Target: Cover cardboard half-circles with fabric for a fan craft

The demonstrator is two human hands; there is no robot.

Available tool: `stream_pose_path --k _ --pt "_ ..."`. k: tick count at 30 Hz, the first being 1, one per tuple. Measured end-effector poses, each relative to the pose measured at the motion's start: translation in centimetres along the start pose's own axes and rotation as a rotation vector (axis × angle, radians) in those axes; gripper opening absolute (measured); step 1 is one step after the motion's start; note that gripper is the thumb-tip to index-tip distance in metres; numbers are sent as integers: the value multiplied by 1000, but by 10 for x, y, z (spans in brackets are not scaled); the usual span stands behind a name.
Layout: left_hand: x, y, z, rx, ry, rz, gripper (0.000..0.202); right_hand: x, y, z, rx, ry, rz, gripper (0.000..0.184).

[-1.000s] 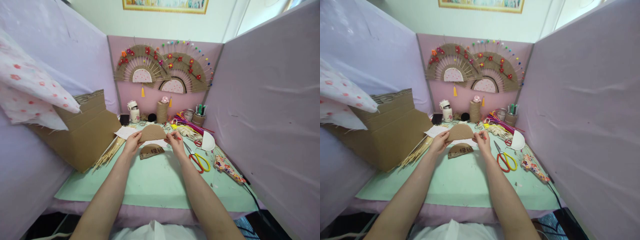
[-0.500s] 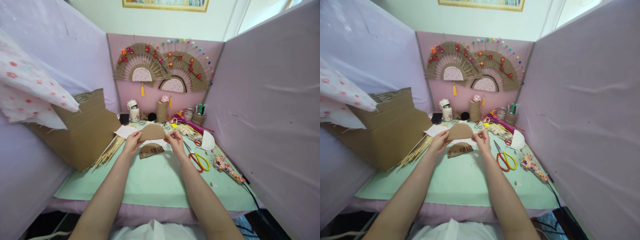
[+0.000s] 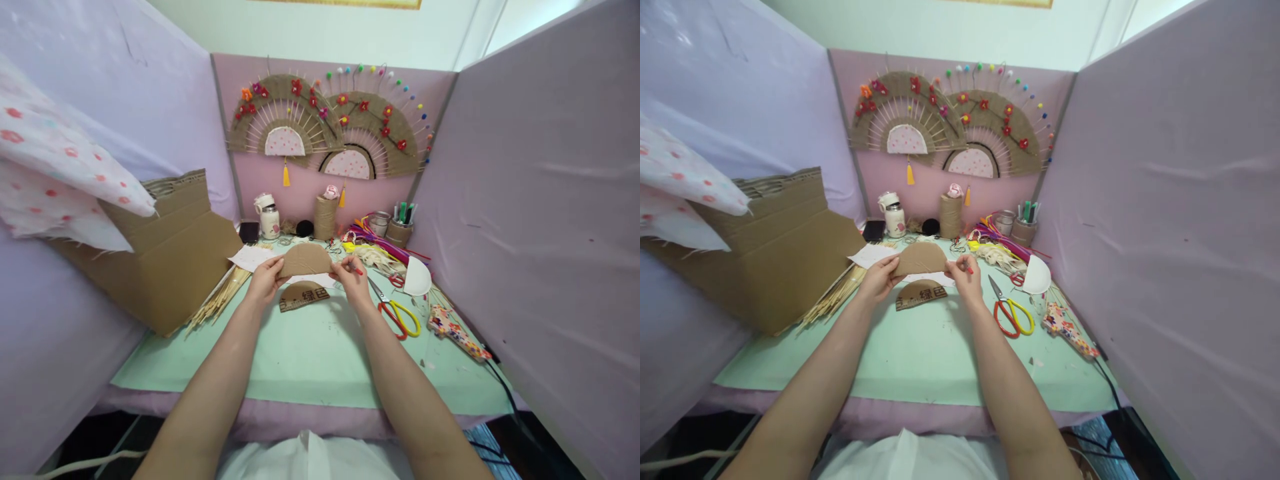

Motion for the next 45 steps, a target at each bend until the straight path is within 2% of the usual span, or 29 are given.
stream_pose_path --k 13,16,18,20,22,26,28,31,33,35,37,40,42,45 --pt "7 7 -4 15 -85 44 28 -2 -2 -4 23 56 -18 39" --pt "11 9 -4 5 -139 65 35 -4 -1 -3 -39 113 -14 37" --pt "13 14 -5 7 -176 77 36 -10 -1 3 -152 219 -65 32" --pt "13 24 -5 6 -212 87 37 -22 0 11 -278 382 -153 26" --pt "12 41 -2 -11 -269 113 39 -37 1 18 -334 565 -206 21" --pt "5 80 11 -59 -515 245 43 -61 1 20 -175 882 -169 23" --pt "0 95 17 -43 -583 254 41 -63 6 19 -119 923 -145 23" --pt "-7 106 20 23 -680 228 38 -51 27 22 -145 738 -58 17" --pt "-11 109 20 71 -782 217 39 -41 48 24 -130 542 60 24" --pt "-15 111 19 124 -867 206 40 -36 72 24 -62 441 152 35" --pt "-18 114 20 230 -950 186 41 -38 94 22 -20 431 175 39" --pt "-18 121 20 446 -1103 187 37 -49 114 14 43 471 137 37" --pt "-12 128 21 537 -1211 283 33 -56 120 8 112 498 121 29" --pt "3 141 23 629 -1294 546 25 -59 123 1 185 535 122 24"
Point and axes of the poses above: each hand's wrist, its own y-axis away from the middle knuckle, its own x-axis out of the palm, z = x × y, the point moved 2 cm from there along -y, towards the middle knuckle, and after that the axes turned 7 degrees about x, right-handed, at the moved point
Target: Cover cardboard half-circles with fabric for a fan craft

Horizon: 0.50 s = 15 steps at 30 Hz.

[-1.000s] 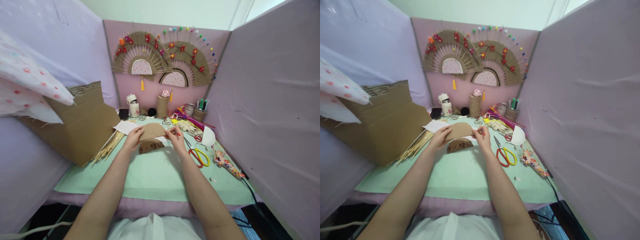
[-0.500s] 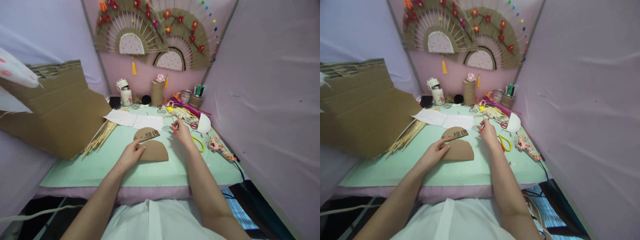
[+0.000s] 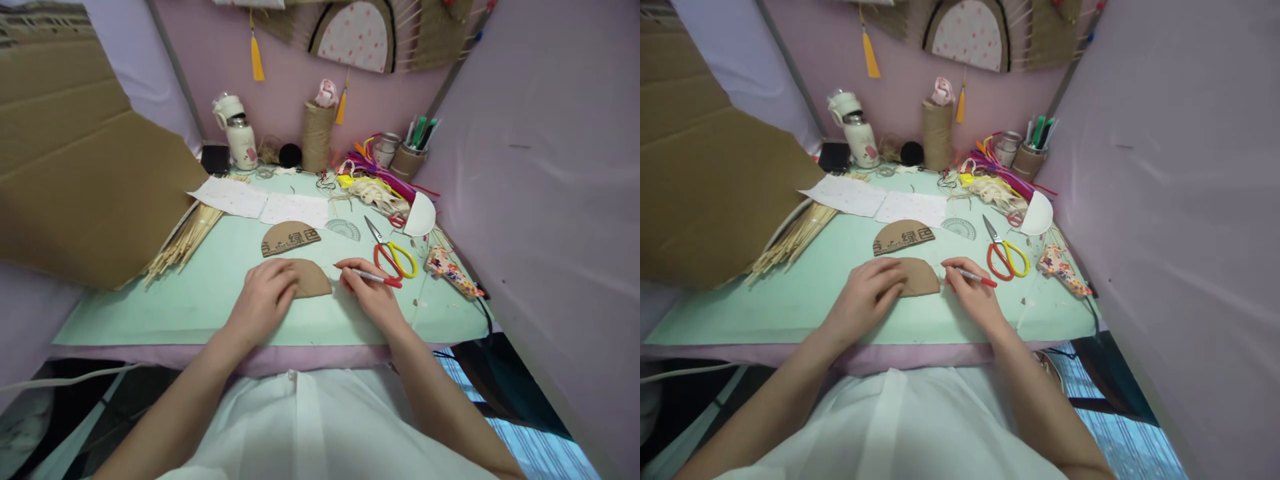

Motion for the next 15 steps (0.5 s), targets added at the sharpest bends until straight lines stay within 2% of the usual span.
stream_pose_path --k 2,4,9,15 --pt "5 1 -12 111 -13 54 22 3 1 -3 6 28 -17 27" --pt "11 3 -20 151 -37 75 23 7 2 -5 -9 58 -49 29" --pt "23 9 -21 154 -99 120 27 12 4 -8 -60 69 -73 15" --pt "23 9 -21 169 -128 123 26 14 6 -6 -68 117 -66 16"
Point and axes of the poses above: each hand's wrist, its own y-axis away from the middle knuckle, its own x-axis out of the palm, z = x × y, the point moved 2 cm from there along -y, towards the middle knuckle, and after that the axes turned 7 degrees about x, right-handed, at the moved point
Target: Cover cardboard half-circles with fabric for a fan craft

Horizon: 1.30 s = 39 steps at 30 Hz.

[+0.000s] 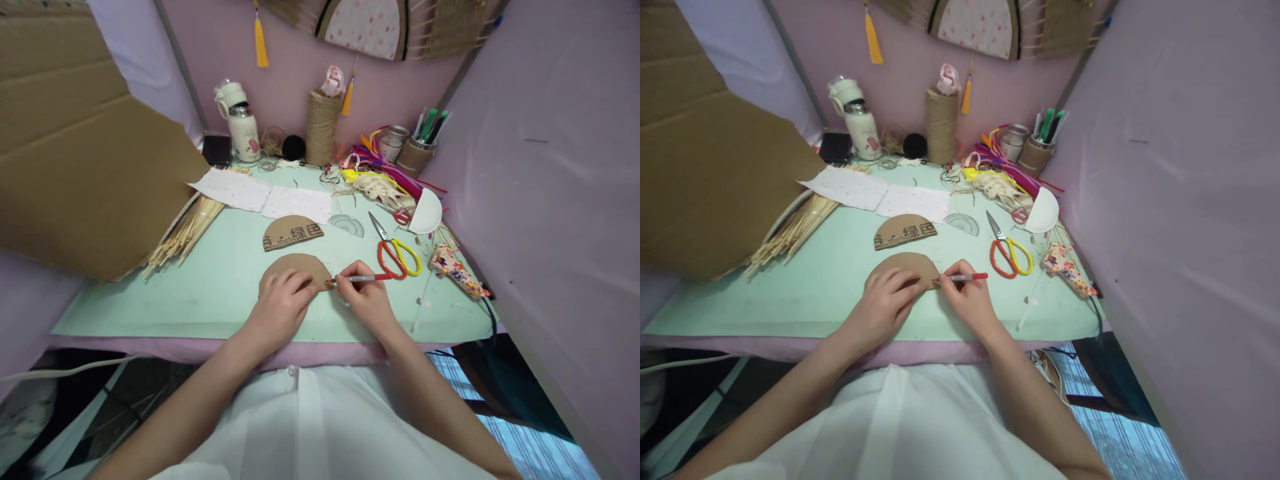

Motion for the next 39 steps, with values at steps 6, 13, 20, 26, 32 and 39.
stream_pose_path --k 6,13,20,26,32,39 --pt "0 0 0 -3 -3 -5 27 1 -1 -1 -10 22 5 18" --pt "0 0 -1 -12 1 -3 29 1 -2 -2 -15 42 13 19" --pt "1 1 0 -13 3 6 30 1 -2 -1 -19 28 32 19" --pt "-1 0 -1 -16 2 7 30 1 -1 1 -3 42 27 19" --pt "-1 0 0 -20 4 14 30 0 -1 2 1 48 24 19" --pt "-1 0 -1 -25 9 20 31 0 0 2 -1 42 26 19"
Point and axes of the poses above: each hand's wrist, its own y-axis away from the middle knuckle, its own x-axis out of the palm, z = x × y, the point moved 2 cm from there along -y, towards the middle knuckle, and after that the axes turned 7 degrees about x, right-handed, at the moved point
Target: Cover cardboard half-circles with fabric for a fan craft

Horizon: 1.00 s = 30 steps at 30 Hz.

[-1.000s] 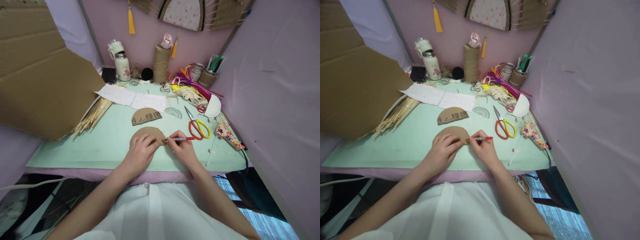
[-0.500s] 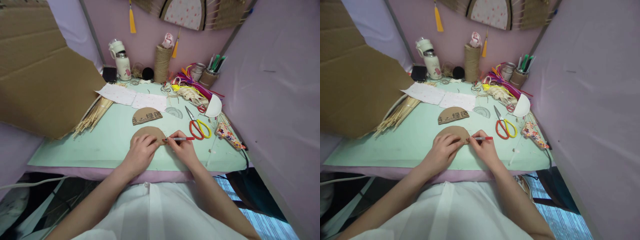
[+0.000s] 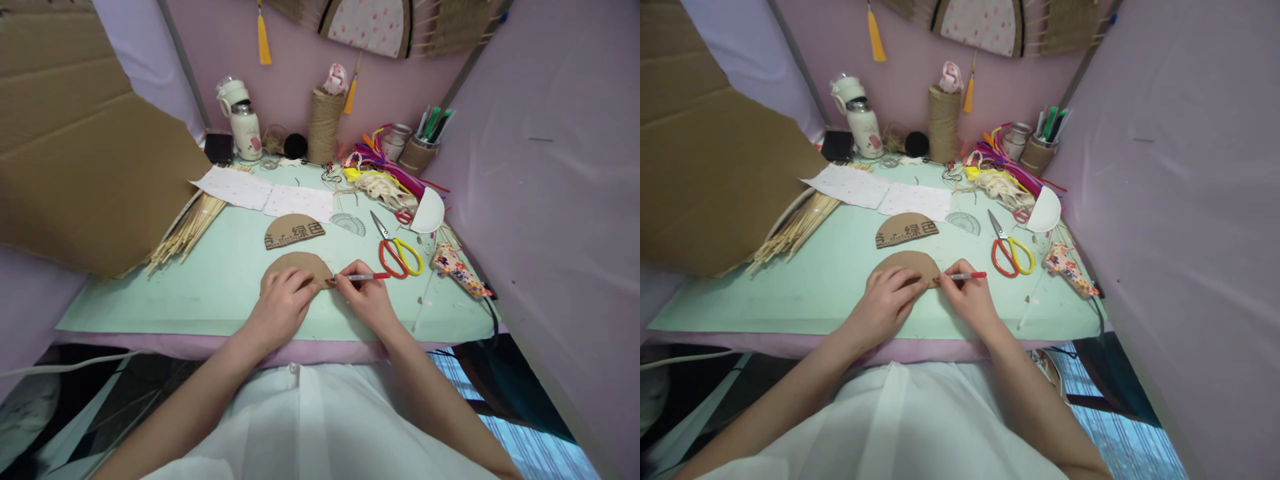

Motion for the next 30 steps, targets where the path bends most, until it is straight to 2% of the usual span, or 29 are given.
stream_pose_path --k 30 --pt "-1 0 0 -5 11 -11 32 0 0 -4 6 27 0 20"
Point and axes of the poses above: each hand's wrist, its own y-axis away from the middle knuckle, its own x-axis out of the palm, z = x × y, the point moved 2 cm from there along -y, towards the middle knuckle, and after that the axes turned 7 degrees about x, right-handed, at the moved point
